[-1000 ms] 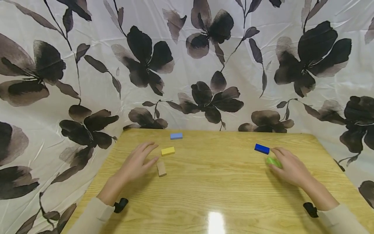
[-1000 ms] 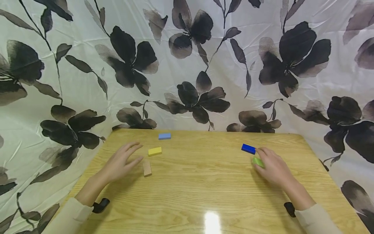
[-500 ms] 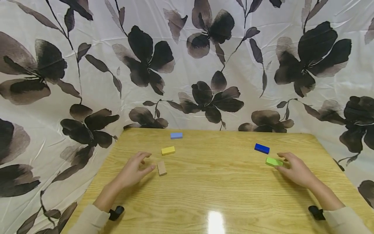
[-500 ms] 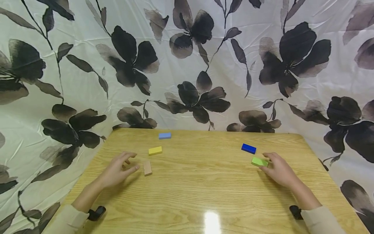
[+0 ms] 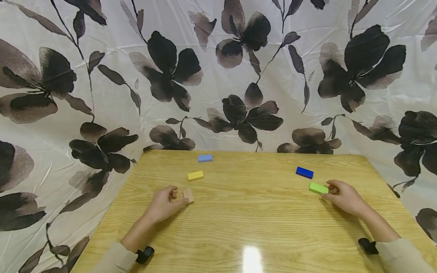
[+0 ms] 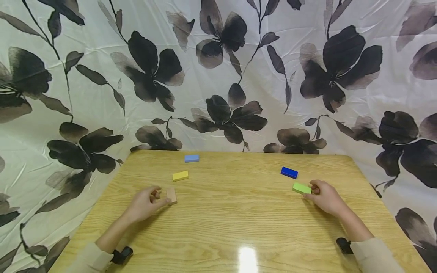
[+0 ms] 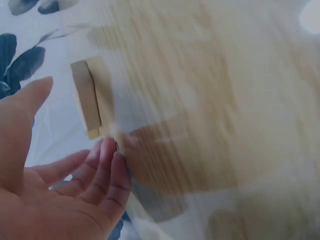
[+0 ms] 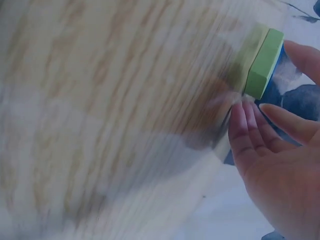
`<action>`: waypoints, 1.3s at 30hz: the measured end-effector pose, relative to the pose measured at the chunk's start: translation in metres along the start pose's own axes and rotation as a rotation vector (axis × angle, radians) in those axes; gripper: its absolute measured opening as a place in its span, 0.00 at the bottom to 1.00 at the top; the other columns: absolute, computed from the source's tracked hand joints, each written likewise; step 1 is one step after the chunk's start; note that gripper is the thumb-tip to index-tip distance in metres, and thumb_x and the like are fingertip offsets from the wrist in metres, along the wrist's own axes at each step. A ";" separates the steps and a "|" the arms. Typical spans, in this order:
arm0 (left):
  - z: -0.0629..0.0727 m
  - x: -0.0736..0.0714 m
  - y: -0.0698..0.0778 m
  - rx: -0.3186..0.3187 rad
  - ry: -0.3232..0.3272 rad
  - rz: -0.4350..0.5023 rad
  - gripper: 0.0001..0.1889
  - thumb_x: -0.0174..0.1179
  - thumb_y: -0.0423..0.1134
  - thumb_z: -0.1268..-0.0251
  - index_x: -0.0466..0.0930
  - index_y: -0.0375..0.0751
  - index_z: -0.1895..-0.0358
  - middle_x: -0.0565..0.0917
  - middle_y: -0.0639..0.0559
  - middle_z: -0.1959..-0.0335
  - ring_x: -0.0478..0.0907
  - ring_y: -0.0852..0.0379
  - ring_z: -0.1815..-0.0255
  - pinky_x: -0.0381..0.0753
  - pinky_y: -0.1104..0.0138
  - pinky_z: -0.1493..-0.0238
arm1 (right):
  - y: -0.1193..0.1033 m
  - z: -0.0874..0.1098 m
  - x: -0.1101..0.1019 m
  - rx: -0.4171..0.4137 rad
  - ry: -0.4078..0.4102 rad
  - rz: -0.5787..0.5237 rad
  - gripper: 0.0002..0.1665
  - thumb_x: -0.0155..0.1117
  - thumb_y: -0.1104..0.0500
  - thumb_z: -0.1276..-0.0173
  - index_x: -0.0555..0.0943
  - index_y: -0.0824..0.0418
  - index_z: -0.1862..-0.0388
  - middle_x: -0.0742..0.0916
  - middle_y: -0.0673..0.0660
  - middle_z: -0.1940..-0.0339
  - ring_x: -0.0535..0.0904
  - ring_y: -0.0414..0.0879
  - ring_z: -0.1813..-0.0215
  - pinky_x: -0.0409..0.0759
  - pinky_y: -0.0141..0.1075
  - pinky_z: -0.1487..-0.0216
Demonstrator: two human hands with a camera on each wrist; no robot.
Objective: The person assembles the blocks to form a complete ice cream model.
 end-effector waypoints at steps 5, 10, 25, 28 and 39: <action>0.001 0.006 0.003 -0.003 0.017 -0.033 0.34 0.73 0.54 0.38 0.79 0.31 0.39 0.84 0.42 0.56 0.80 0.47 0.56 0.81 0.52 0.55 | 0.000 -0.003 0.000 0.002 -0.009 0.010 0.40 0.70 0.55 0.30 0.68 0.84 0.34 0.83 0.72 0.52 0.80 0.61 0.51 0.80 0.51 0.54; 0.000 0.009 0.004 0.002 0.030 -0.043 0.24 0.74 0.52 0.39 0.82 0.34 0.53 0.81 0.44 0.62 0.74 0.51 0.64 0.75 0.58 0.62 | 0.001 -0.006 0.000 0.009 -0.008 0.016 0.37 0.71 0.56 0.31 0.71 0.84 0.37 0.84 0.71 0.53 0.81 0.61 0.52 0.80 0.52 0.54; -0.001 0.017 0.009 0.008 -0.010 -0.104 0.29 0.71 0.54 0.36 0.82 0.33 0.42 0.80 0.47 0.56 0.74 0.50 0.57 0.77 0.53 0.53 | 0.006 -0.016 0.003 -0.025 0.007 0.047 0.27 0.75 0.59 0.36 0.79 0.80 0.48 0.84 0.60 0.63 0.75 0.48 0.62 0.75 0.40 0.62; -0.001 0.018 0.011 0.002 -0.011 -0.129 0.30 0.71 0.55 0.36 0.81 0.33 0.42 0.79 0.47 0.56 0.73 0.51 0.58 0.76 0.54 0.54 | 0.006 -0.016 0.003 -0.022 0.008 0.045 0.25 0.74 0.60 0.36 0.81 0.79 0.50 0.84 0.59 0.64 0.74 0.48 0.63 0.74 0.39 0.63; -0.002 0.024 0.018 -0.063 -0.022 -0.215 0.35 0.70 0.57 0.37 0.77 0.35 0.36 0.75 0.48 0.58 0.70 0.52 0.65 0.66 0.61 0.69 | 0.005 -0.017 0.002 -0.021 -0.003 0.061 0.23 0.74 0.61 0.36 0.81 0.77 0.51 0.82 0.57 0.66 0.72 0.47 0.64 0.72 0.40 0.63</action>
Point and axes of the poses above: each hand's wrist, its own z-axis away from the middle knuckle, its own x-axis out of the palm, y = z × x, the point moved 2 cm from there along -z, towards the middle knuckle
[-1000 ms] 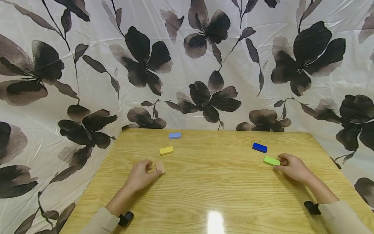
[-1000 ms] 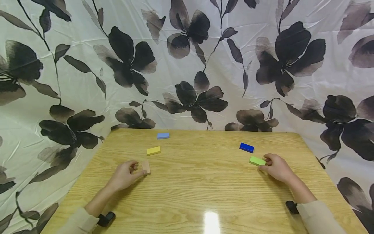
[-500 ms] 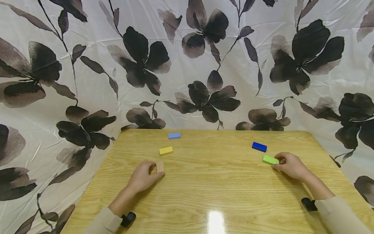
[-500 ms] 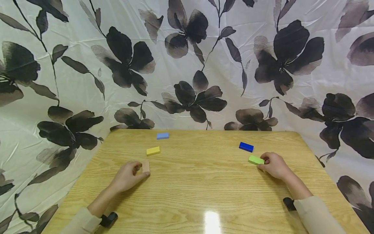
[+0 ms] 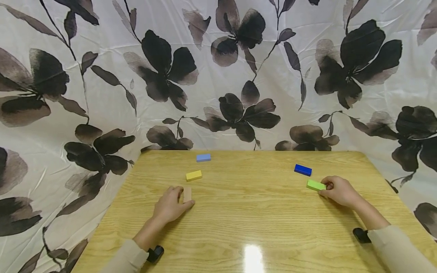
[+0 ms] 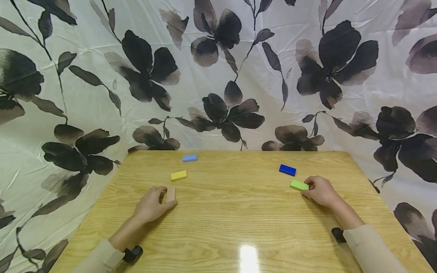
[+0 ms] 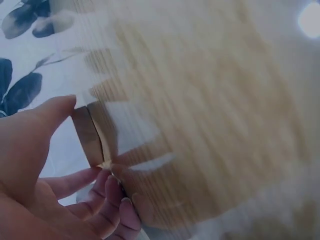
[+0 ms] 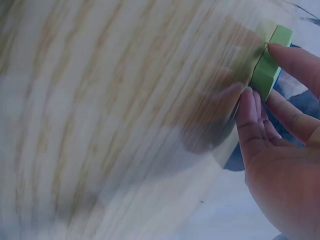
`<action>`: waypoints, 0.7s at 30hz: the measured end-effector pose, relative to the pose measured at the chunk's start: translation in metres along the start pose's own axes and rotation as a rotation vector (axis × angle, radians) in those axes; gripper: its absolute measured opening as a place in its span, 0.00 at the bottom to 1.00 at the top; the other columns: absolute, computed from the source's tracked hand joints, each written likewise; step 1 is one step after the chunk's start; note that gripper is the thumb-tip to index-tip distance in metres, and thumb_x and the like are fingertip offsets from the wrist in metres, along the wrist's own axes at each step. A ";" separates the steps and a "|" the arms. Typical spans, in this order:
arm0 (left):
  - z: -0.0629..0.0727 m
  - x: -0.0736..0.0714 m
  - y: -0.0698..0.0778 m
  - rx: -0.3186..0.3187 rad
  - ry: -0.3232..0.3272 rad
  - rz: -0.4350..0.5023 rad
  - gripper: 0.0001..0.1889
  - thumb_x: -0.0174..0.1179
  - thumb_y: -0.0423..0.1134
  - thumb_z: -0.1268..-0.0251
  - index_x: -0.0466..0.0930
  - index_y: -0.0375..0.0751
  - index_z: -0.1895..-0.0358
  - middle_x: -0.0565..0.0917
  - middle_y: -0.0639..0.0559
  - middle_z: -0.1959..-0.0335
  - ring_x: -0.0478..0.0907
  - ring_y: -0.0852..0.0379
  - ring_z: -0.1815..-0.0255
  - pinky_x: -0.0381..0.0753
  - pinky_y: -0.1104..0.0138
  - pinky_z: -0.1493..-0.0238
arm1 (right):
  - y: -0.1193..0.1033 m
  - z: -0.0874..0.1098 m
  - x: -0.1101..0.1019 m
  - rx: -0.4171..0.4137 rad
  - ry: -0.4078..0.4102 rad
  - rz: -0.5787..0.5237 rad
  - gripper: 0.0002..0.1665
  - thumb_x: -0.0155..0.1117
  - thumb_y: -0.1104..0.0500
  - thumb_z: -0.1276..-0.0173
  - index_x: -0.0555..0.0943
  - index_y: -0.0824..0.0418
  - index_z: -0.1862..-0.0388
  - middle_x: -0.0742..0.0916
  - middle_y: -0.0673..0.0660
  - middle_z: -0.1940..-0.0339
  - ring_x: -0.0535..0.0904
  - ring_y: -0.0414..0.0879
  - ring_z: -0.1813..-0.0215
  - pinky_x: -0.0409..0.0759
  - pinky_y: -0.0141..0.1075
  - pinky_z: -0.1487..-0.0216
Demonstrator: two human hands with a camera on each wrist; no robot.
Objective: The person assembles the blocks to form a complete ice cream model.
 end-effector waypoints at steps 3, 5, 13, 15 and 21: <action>-0.001 0.001 -0.001 0.008 0.004 -0.014 0.32 0.70 0.53 0.36 0.77 0.37 0.35 0.78 0.47 0.55 0.72 0.53 0.63 0.71 0.60 0.67 | -0.001 -0.001 0.000 -0.003 -0.006 0.002 0.22 0.74 0.61 0.36 0.81 0.77 0.51 0.81 0.56 0.67 0.71 0.47 0.65 0.71 0.40 0.63; -0.002 0.002 -0.002 0.016 0.003 -0.011 0.31 0.70 0.51 0.36 0.77 0.37 0.35 0.78 0.48 0.54 0.73 0.53 0.62 0.73 0.59 0.66 | -0.001 -0.001 -0.001 -0.007 -0.008 0.002 0.23 0.75 0.61 0.36 0.81 0.78 0.51 0.81 0.56 0.67 0.71 0.47 0.65 0.71 0.39 0.64; 0.000 -0.002 0.000 0.010 -0.003 0.019 0.27 0.70 0.47 0.35 0.78 0.38 0.37 0.80 0.48 0.55 0.77 0.52 0.59 0.76 0.57 0.63 | 0.000 0.000 -0.001 -0.008 -0.016 -0.005 0.21 0.76 0.61 0.37 0.81 0.77 0.53 0.82 0.55 0.68 0.72 0.47 0.65 0.71 0.37 0.65; 0.000 -0.003 -0.001 0.003 0.002 0.032 0.25 0.70 0.46 0.35 0.80 0.39 0.38 0.81 0.48 0.55 0.78 0.51 0.58 0.78 0.55 0.62 | 0.000 0.000 -0.001 -0.011 -0.019 -0.018 0.20 0.76 0.61 0.38 0.82 0.75 0.55 0.82 0.55 0.68 0.73 0.46 0.66 0.72 0.35 0.66; -0.003 -0.002 -0.005 0.000 0.023 0.069 0.20 0.72 0.43 0.38 0.83 0.38 0.45 0.82 0.47 0.58 0.78 0.52 0.60 0.78 0.57 0.63 | 0.001 0.000 -0.001 -0.035 -0.008 -0.032 0.17 0.76 0.61 0.38 0.83 0.73 0.57 0.83 0.53 0.70 0.73 0.45 0.68 0.72 0.33 0.69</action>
Point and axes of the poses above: each hand's wrist, its own z-axis away from the middle knuckle, its own x-axis out of the palm, y = z × x, the point moved 2 cm from there along -z, towards the middle knuckle
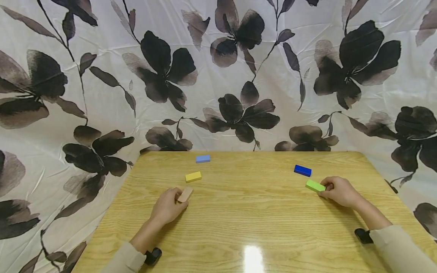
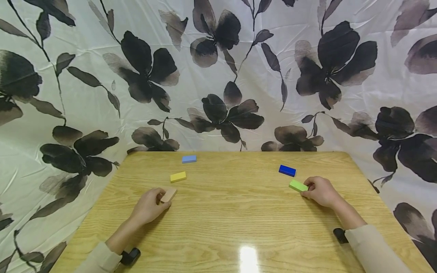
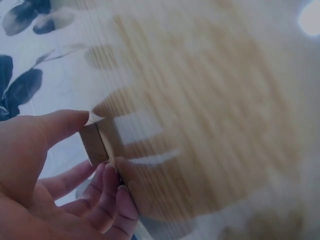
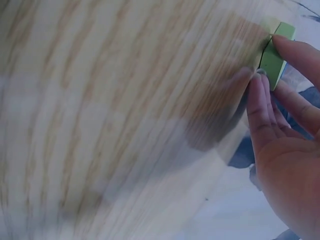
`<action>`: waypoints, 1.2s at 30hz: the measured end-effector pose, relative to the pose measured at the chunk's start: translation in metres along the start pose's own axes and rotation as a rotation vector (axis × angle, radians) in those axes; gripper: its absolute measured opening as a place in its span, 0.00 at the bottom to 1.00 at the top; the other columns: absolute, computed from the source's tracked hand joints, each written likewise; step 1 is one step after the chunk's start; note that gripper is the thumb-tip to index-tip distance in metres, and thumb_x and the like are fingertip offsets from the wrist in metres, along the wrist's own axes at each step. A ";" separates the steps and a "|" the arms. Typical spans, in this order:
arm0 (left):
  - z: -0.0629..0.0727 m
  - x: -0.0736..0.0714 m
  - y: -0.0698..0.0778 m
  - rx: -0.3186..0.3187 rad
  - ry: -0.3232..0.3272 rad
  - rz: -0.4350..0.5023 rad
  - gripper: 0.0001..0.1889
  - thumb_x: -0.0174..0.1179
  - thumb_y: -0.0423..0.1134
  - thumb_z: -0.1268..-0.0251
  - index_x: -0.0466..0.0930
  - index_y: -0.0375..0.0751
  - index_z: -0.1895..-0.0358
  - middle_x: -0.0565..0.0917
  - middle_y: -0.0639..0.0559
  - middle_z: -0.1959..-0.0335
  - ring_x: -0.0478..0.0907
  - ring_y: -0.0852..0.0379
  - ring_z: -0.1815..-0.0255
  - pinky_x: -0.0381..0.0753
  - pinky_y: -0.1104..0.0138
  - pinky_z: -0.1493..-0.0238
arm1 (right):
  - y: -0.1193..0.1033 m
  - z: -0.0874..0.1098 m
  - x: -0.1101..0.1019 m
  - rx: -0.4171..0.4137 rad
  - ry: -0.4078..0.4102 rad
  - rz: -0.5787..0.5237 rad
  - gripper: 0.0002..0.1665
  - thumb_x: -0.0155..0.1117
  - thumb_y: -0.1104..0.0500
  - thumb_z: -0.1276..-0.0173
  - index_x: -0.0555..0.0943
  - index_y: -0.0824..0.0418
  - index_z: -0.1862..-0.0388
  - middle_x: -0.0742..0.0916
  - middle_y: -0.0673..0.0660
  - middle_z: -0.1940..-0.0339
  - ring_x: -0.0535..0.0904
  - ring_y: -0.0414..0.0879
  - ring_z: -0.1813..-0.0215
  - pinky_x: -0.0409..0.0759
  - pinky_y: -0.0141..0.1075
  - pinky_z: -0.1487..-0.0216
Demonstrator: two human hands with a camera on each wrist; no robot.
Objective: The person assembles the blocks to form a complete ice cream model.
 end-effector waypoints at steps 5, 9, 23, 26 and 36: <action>-0.001 0.000 -0.003 0.006 0.014 0.026 0.17 0.73 0.41 0.38 0.84 0.36 0.50 0.81 0.47 0.61 0.76 0.52 0.63 0.75 0.59 0.64 | 0.001 0.000 0.000 -0.005 0.008 0.002 0.16 0.77 0.61 0.38 0.84 0.71 0.59 0.82 0.52 0.71 0.72 0.44 0.69 0.70 0.33 0.70; -0.001 -0.001 -0.003 0.016 0.025 0.040 0.16 0.73 0.39 0.39 0.84 0.34 0.52 0.81 0.46 0.62 0.75 0.52 0.64 0.75 0.59 0.63 | 0.001 0.000 0.000 -0.002 0.014 0.008 0.16 0.77 0.60 0.39 0.84 0.70 0.59 0.82 0.52 0.70 0.72 0.44 0.69 0.70 0.33 0.70; -0.005 -0.004 -0.002 0.019 0.025 0.075 0.17 0.72 0.42 0.36 0.84 0.30 0.54 0.82 0.44 0.62 0.74 0.51 0.64 0.77 0.56 0.61 | -0.001 0.002 -0.001 -0.014 0.020 0.006 0.16 0.78 0.60 0.40 0.85 0.70 0.60 0.84 0.53 0.69 0.74 0.45 0.68 0.73 0.33 0.69; -0.006 -0.004 -0.002 0.019 0.021 0.077 0.18 0.72 0.42 0.36 0.84 0.29 0.54 0.82 0.44 0.62 0.75 0.51 0.64 0.78 0.55 0.61 | -0.001 0.003 0.000 -0.010 0.016 0.001 0.16 0.78 0.60 0.40 0.85 0.71 0.59 0.84 0.53 0.69 0.75 0.45 0.67 0.73 0.33 0.69; -0.008 -0.004 0.002 0.029 0.010 0.069 0.15 0.71 0.39 0.35 0.84 0.28 0.55 0.82 0.43 0.62 0.75 0.51 0.64 0.78 0.57 0.62 | -0.001 0.003 0.000 -0.019 0.028 0.003 0.15 0.79 0.60 0.40 0.85 0.69 0.61 0.85 0.53 0.69 0.75 0.44 0.68 0.73 0.33 0.69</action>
Point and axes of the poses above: each hand's wrist, its own z-axis away from the middle knuckle, its own x-axis out of the palm, y = z × x, the point moved 2 cm from there along -z, towards the middle knuckle
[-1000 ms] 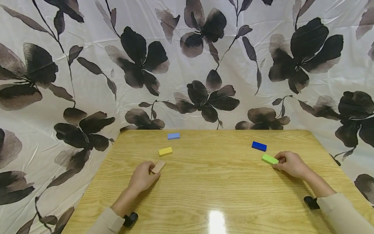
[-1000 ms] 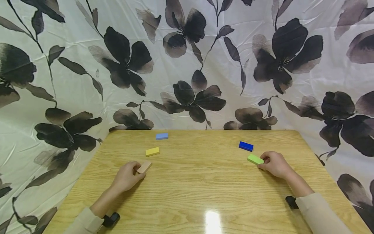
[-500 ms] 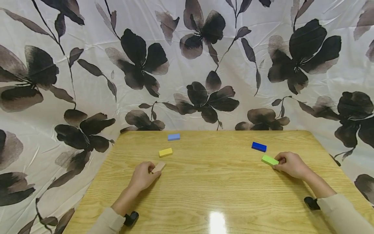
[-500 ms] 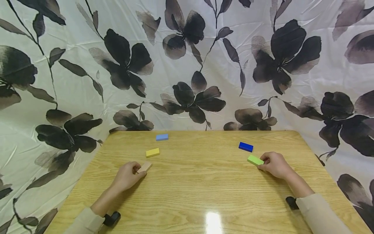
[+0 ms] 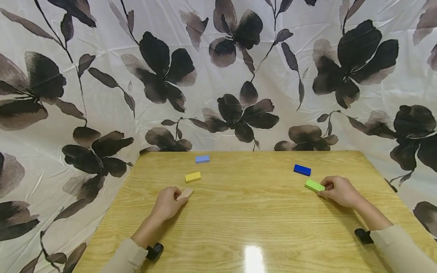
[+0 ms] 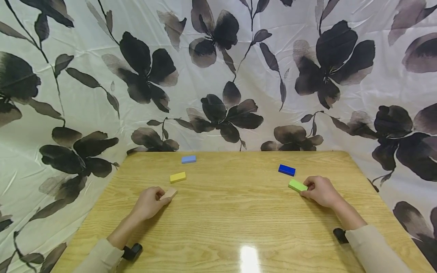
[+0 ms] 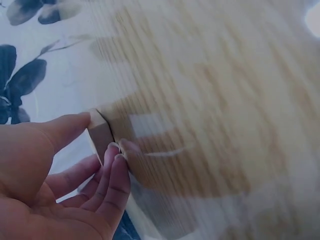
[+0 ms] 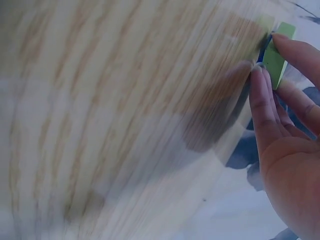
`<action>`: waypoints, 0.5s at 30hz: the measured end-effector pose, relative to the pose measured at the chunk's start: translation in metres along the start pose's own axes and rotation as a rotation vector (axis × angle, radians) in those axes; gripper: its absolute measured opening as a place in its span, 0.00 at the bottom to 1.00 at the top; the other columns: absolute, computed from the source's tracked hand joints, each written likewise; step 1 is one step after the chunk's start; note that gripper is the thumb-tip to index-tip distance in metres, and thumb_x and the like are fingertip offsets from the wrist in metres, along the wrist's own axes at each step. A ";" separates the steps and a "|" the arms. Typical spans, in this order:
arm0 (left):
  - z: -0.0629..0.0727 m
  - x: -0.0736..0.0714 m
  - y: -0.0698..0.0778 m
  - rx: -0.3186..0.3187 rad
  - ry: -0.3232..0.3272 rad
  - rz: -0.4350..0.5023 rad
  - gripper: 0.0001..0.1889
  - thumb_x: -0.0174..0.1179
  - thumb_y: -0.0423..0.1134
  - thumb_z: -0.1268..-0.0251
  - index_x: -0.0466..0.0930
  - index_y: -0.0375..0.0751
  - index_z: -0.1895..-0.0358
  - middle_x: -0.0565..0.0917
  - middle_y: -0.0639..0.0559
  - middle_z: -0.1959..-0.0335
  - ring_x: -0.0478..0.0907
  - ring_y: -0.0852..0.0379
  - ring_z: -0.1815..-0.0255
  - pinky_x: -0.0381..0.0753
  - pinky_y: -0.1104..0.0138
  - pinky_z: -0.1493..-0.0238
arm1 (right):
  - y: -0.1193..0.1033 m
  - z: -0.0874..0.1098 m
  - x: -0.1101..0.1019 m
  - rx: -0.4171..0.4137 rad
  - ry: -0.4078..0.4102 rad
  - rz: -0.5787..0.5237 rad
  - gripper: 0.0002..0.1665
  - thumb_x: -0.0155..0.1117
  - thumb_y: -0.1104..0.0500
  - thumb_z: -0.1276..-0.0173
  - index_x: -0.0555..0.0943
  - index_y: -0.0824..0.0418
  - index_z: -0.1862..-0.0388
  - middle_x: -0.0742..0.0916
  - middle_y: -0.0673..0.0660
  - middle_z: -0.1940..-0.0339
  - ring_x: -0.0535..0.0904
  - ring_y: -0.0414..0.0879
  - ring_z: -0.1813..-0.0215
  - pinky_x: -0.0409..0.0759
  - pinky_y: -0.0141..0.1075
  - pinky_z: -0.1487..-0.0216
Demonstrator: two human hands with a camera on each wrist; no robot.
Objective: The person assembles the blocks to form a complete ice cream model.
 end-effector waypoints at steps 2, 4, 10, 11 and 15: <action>0.000 -0.001 0.001 0.005 -0.004 0.000 0.15 0.70 0.39 0.34 0.84 0.27 0.55 0.82 0.42 0.61 0.76 0.51 0.64 0.78 0.57 0.62 | -0.001 0.000 0.000 -0.004 0.003 0.001 0.15 0.79 0.60 0.40 0.85 0.69 0.61 0.85 0.53 0.69 0.75 0.44 0.68 0.74 0.33 0.69; 0.000 -0.001 0.001 0.005 -0.011 -0.001 0.16 0.70 0.38 0.34 0.83 0.26 0.54 0.82 0.41 0.60 0.76 0.51 0.63 0.79 0.56 0.61 | -0.002 0.001 0.000 -0.004 0.003 -0.003 0.16 0.79 0.60 0.40 0.85 0.69 0.60 0.85 0.53 0.69 0.75 0.43 0.68 0.74 0.32 0.69; 0.002 -0.001 0.003 0.003 -0.026 0.003 0.16 0.69 0.38 0.33 0.83 0.26 0.53 0.82 0.42 0.60 0.77 0.51 0.62 0.80 0.55 0.59 | -0.004 0.002 0.001 -0.002 0.006 -0.004 0.15 0.79 0.60 0.40 0.86 0.68 0.61 0.85 0.53 0.69 0.76 0.43 0.68 0.75 0.33 0.68; 0.002 -0.001 0.004 0.006 -0.026 0.005 0.16 0.69 0.38 0.33 0.83 0.26 0.53 0.83 0.42 0.60 0.77 0.50 0.62 0.80 0.55 0.59 | -0.005 0.002 0.001 -0.001 0.006 -0.002 0.14 0.79 0.60 0.40 0.86 0.68 0.61 0.85 0.53 0.69 0.76 0.43 0.67 0.75 0.33 0.68; 0.004 -0.001 0.008 0.007 -0.023 0.014 0.15 0.70 0.38 0.34 0.84 0.27 0.53 0.83 0.42 0.60 0.78 0.51 0.61 0.80 0.55 0.58 | -0.007 0.001 0.002 -0.005 0.003 0.001 0.14 0.79 0.59 0.40 0.86 0.67 0.60 0.86 0.53 0.68 0.76 0.43 0.67 0.76 0.33 0.67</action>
Point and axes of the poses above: each hand's wrist, its own z-axis away from the middle knuckle, its own x-axis out of the palm, y = z × x, the point moved 2 cm from there along -z, towards the middle knuckle
